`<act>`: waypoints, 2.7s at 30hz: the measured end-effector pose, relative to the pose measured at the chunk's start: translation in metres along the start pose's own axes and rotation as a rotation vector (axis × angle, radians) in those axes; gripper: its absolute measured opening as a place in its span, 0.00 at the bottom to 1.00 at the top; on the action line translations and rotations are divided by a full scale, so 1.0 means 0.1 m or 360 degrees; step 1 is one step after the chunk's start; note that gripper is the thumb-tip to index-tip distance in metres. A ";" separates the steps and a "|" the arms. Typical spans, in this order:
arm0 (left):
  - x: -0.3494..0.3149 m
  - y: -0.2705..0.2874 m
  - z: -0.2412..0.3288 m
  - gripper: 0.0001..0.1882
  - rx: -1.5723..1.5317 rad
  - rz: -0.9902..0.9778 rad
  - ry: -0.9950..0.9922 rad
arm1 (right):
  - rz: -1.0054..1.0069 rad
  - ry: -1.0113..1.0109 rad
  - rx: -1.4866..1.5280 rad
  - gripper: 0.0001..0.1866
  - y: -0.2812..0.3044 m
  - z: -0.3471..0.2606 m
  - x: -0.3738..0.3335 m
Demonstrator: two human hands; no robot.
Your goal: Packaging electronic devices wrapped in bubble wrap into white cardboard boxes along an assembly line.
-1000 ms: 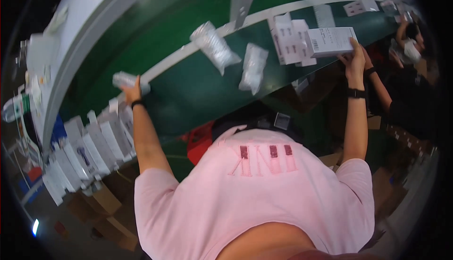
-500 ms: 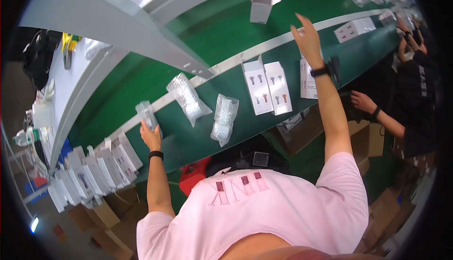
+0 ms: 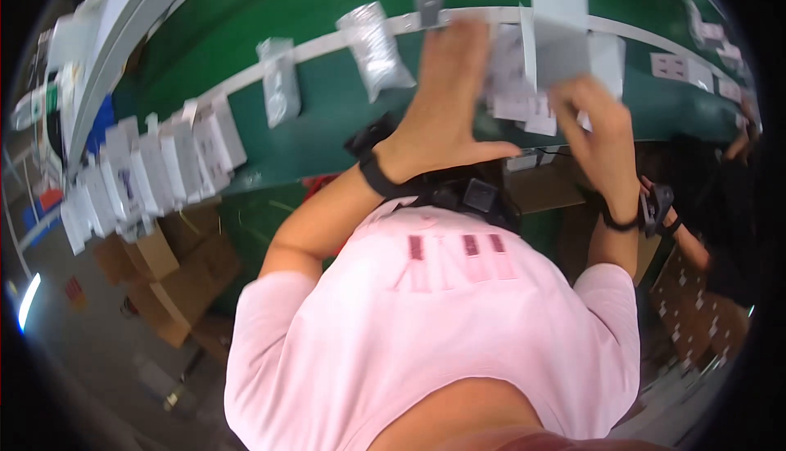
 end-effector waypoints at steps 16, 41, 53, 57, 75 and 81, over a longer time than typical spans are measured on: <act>-2.54 0.50 -2.29 0.21 -0.1796 0.0079 0.2433 | -0.0107 -0.0733 -0.0174 0.54 -2.94 1.04 1.53; -1.61 1.23 -1.02 0.59 -0.1418 0.0107 0.0290 | 0.0187 0.0394 0.0795 0.57 -1.41 -1.34 0.47; -1.94 0.70 -0.62 0.39 -0.3354 -0.0337 0.0955 | 0.0203 0.1236 -0.0005 0.16 -0.75 -2.49 0.68; -1.66 0.67 -0.18 0.37 -0.4475 -0.0693 0.0599 | 0.0320 0.1227 -0.0223 0.24 -0.81 -2.69 0.67; -2.07 0.61 -1.32 0.33 -0.1224 -0.0668 0.1080 | -0.0050 -0.1042 0.2046 0.26 -2.13 -0.66 0.18; -1.99 0.84 -2.75 0.32 0.0344 -0.0002 0.1670 | 0.0688 -0.1316 0.2116 0.14 -1.80 0.62 -0.04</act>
Point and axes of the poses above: each hand's wrist, its own x-axis towards the middle knuckle, its own y-axis out of the back of the hand, z = x × y, the point moved 10 cm from there along x, towards the middle knuckle, and after that the axes turned 1 degree about y, right-handed, at the moved point
